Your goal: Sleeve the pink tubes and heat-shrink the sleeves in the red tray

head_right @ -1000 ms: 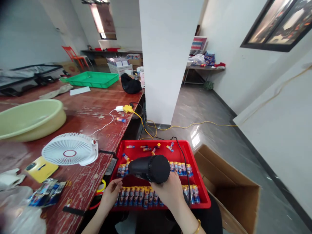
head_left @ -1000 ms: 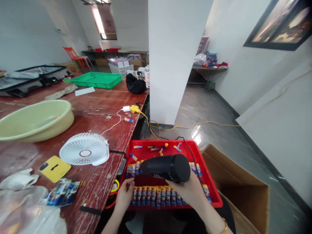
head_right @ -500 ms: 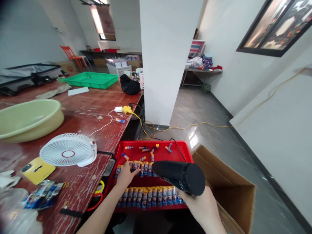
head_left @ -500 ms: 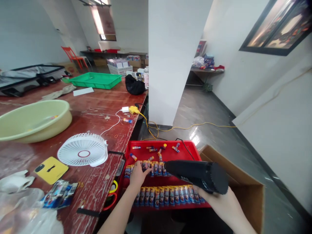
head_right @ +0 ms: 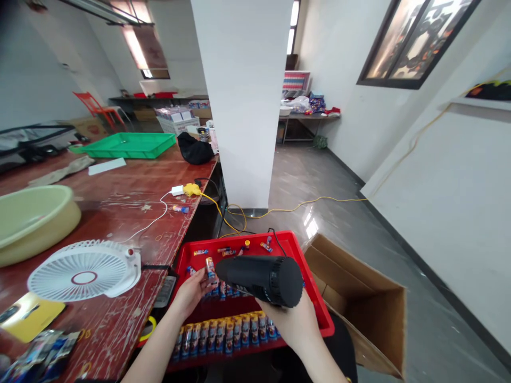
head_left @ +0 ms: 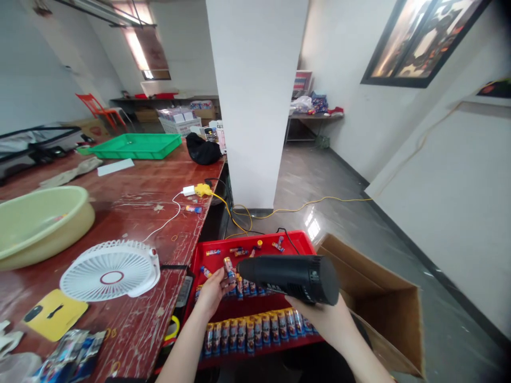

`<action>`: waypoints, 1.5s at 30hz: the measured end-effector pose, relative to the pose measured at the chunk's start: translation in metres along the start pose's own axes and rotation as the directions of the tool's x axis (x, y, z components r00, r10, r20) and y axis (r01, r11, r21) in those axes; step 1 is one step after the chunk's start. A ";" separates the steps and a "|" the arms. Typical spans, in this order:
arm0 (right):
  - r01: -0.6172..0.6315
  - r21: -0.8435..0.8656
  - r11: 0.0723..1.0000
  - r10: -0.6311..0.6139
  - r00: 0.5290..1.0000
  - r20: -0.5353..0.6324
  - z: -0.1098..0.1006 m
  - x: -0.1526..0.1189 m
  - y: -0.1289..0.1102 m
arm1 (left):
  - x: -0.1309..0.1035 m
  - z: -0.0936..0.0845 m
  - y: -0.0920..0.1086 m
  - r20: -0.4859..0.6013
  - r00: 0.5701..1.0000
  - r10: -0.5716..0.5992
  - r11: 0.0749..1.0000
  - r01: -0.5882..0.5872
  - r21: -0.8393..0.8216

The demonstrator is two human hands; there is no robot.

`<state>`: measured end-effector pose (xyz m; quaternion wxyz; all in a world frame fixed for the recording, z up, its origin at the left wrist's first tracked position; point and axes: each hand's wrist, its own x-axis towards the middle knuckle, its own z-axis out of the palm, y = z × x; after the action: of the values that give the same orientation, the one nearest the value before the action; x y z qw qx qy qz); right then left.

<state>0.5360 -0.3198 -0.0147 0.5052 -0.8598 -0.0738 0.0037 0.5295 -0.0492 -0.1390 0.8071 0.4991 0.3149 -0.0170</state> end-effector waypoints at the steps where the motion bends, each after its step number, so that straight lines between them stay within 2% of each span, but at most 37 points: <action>1: 0.010 -0.002 1.000 -0.010 1.000 -0.009 0.002 0.001 -0.002 | 0.001 0.001 0.000 -0.010 1.000 -0.014 0.999 0.014 -0.030; 6: 0.005 -0.001 1.000 -0.005 1.000 -0.002 0.002 0.001 0.001 | 0.023 0.005 -0.002 -0.089 0.993 -0.076 0.997 0.075 -0.021; 10: -0.017 -0.043 0.999 0.012 0.995 -0.102 -0.004 0.005 0.014 | 0.062 0.014 0.000 -0.134 0.990 -0.041 0.985 0.062 0.159; 12: -0.030 -0.076 0.997 0.020 0.992 -0.122 -0.007 0.007 0.020 | 0.085 0.019 0.006 -0.157 0.987 -0.011 0.956 0.057 0.289; 14: -0.068 -0.120 0.990 0.057 0.994 -0.092 -0.011 0.008 0.028 | 0.104 0.022 0.014 -0.178 0.983 0.043 0.911 0.035 0.412; 17: -0.130 -0.160 0.979 0.118 0.989 -0.085 -0.016 0.002 0.040 | 0.111 0.017 0.025 -0.174 0.965 0.197 0.829 -0.069 0.554; 19: -0.151 -0.129 0.980 0.136 0.984 -0.115 -0.018 -0.005 0.048 | 0.094 0.004 0.026 -0.142 0.937 0.318 0.765 -0.165 0.622; 21: -0.148 -0.078 0.986 0.139 0.984 -0.111 -0.016 -0.011 0.052 | 0.062 -0.017 0.015 -0.102 0.904 0.416 0.700 -0.247 0.670; 24: -0.078 -0.030 0.996 0.078 0.997 -0.010 0.001 -0.013 0.044 | -0.001 -0.046 -0.018 -0.099 0.864 0.493 0.633 -0.278 0.722; 27: 0.035 -0.029 0.999 -0.031 0.990 0.139 0.027 -0.008 0.024 | -0.050 -0.061 -0.053 -0.103 0.842 0.529 0.567 -0.260 0.782; 29: 0.088 -0.083 0.993 -0.070 0.978 0.194 0.042 -0.003 0.012 | -0.065 -0.064 -0.069 -0.088 0.832 0.548 0.511 -0.250 0.822; 32: 0.137 -0.167 0.976 -0.104 0.975 0.196 0.048 0.000 0.006 | -0.062 -0.066 -0.079 -0.100 0.819 0.565 0.440 -0.197 0.876; 35: 0.108 -0.236 0.966 -0.072 0.985 0.155 0.028 -0.002 0.021 | -0.045 -0.066 -0.077 -0.094 0.819 0.566 0.380 -0.158 0.911; 38: -0.002 -0.333 0.943 0.031 0.996 0.082 -0.015 -0.010 0.048 | -0.032 -0.056 -0.070 -0.005 0.810 0.587 0.304 -0.214 0.928; 40: -0.103 -0.414 0.904 0.103 0.994 -0.023 -0.049 -0.017 0.064 | -0.028 -0.041 -0.066 0.095 0.794 0.601 0.246 -0.297 0.923; 43: -0.259 -0.512 0.819 0.164 0.961 -0.224 -0.096 -0.028 0.081 | -0.025 -0.015 -0.059 0.256 0.748 0.612 0.158 -0.433 0.887; 45: -0.305 -0.504 0.808 0.189 0.945 -0.268 -0.117 -0.035 0.087 | -0.024 0.003 -0.057 0.335 0.711 0.618 0.102 -0.495 0.863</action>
<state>0.5219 -0.4676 -0.0358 0.2431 -0.9647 0.0935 -0.0399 0.4921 -0.0867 -0.1708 0.3095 0.9365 0.0807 0.1440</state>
